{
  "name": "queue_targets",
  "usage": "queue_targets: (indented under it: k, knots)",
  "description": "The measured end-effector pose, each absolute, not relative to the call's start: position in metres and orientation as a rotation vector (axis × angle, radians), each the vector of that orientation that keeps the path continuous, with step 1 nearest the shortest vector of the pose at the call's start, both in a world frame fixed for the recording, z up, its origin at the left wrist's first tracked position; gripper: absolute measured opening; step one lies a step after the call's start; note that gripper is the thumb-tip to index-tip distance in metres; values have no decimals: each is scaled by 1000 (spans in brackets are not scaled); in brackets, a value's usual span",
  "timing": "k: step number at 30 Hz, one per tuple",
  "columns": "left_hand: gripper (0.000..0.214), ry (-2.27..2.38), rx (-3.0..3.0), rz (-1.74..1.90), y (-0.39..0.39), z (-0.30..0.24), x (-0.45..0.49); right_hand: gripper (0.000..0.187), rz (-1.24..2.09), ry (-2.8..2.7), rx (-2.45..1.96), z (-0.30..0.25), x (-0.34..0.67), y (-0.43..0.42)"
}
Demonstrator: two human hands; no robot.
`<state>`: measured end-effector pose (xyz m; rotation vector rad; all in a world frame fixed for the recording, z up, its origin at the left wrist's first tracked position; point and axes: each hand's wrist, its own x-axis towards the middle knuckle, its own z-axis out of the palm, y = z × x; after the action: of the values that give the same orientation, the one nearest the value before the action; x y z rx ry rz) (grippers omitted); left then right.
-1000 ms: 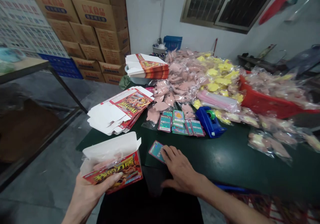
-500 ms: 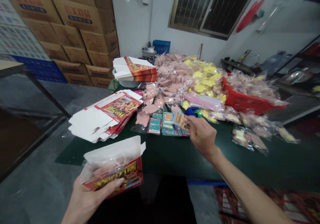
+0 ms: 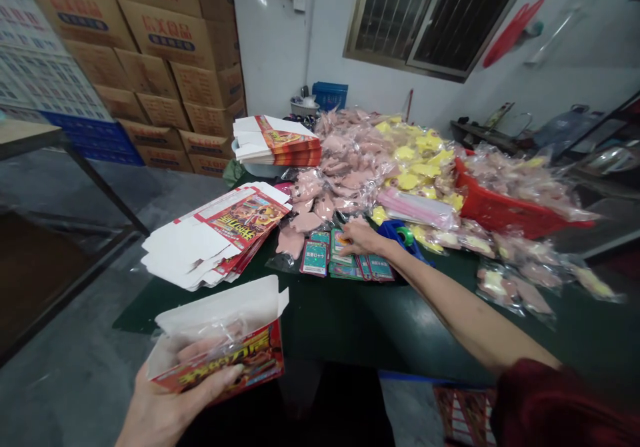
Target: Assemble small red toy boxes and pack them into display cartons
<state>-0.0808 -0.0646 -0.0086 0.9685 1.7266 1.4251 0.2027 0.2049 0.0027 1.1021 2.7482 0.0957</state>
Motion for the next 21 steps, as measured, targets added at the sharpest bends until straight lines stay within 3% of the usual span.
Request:
queue_targets:
  k: [7, 15, 21]
  knots:
    - [43, 1703, 901, 1425, -63, -12, -82, 34, -8, 2848, 956, 5, 214, 216]
    - [46, 1735, 969, 1393, -63, -11, -84, 33, 428, 3010, 1252, -27, 201, 172]
    - [39, 1740, 1038, 1423, -59, -2, -77, 35, 567, 3063, 1287, -39, 199, 163]
